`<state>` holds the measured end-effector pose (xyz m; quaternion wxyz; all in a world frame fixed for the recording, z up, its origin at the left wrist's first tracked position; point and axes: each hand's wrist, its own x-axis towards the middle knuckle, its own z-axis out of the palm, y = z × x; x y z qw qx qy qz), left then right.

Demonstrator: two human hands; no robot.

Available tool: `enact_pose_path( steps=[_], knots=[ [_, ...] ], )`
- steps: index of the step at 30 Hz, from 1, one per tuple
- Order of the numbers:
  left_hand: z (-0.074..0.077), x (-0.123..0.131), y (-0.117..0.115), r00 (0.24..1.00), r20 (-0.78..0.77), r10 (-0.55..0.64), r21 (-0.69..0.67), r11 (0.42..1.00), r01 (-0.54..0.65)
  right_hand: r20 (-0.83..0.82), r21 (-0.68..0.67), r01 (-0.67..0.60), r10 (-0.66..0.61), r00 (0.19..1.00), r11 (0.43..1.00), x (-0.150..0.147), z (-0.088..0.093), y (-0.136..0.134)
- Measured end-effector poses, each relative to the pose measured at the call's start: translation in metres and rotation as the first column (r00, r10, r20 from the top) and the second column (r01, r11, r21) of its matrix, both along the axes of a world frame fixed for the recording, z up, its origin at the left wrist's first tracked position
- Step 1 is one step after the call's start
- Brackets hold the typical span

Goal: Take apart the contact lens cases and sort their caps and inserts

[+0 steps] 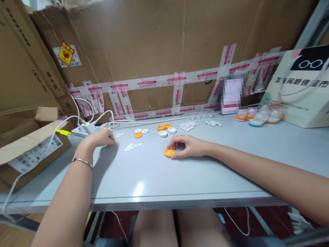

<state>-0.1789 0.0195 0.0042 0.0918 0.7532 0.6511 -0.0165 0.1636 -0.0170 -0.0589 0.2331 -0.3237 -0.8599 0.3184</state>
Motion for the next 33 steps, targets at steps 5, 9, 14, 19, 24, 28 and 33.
enact_pose_path(
  steps=[5,9,14,19,24,28,33],
  knots=[
    [0.004,0.003,-0.005,0.999,-0.038,0.013,0.018,1.0,-0.013,0.007,-0.001,-0.012,0.012,1.0,1.0,0.0,0.0,0.0],
    [0.012,0.012,-0.013,0.997,-0.073,0.031,0.096,0.995,-0.024,0.004,-0.015,-0.013,0.014,1.0,1.0,0.0,0.002,-0.001],
    [0.012,0.048,-0.024,0.997,0.015,-0.077,0.387,0.92,0.065,0.006,-0.026,-0.022,0.022,1.0,0.999,-0.001,0.004,-0.001],
    [-0.009,0.105,-0.041,0.788,0.257,-0.559,0.264,0.825,0.499,0.011,-0.022,-0.038,0.039,0.999,0.999,0.0,0.006,-0.001],
    [-0.027,0.129,-0.048,0.721,0.356,-0.594,0.193,0.802,0.565,0.01,-0.017,-0.066,0.067,0.998,0.998,0.0,0.007,-0.002],
    [-0.034,0.137,-0.051,0.744,0.38,-0.55,0.259,0.835,0.485,-0.016,-0.052,-0.055,0.054,0.998,0.997,0.001,0.004,0.0],
    [-0.04,0.144,-0.054,0.709,0.465,-0.53,0.284,0.848,0.447,-0.146,-0.135,-0.106,0.086,0.986,0.985,0.003,-0.001,0.003]
  ],
)
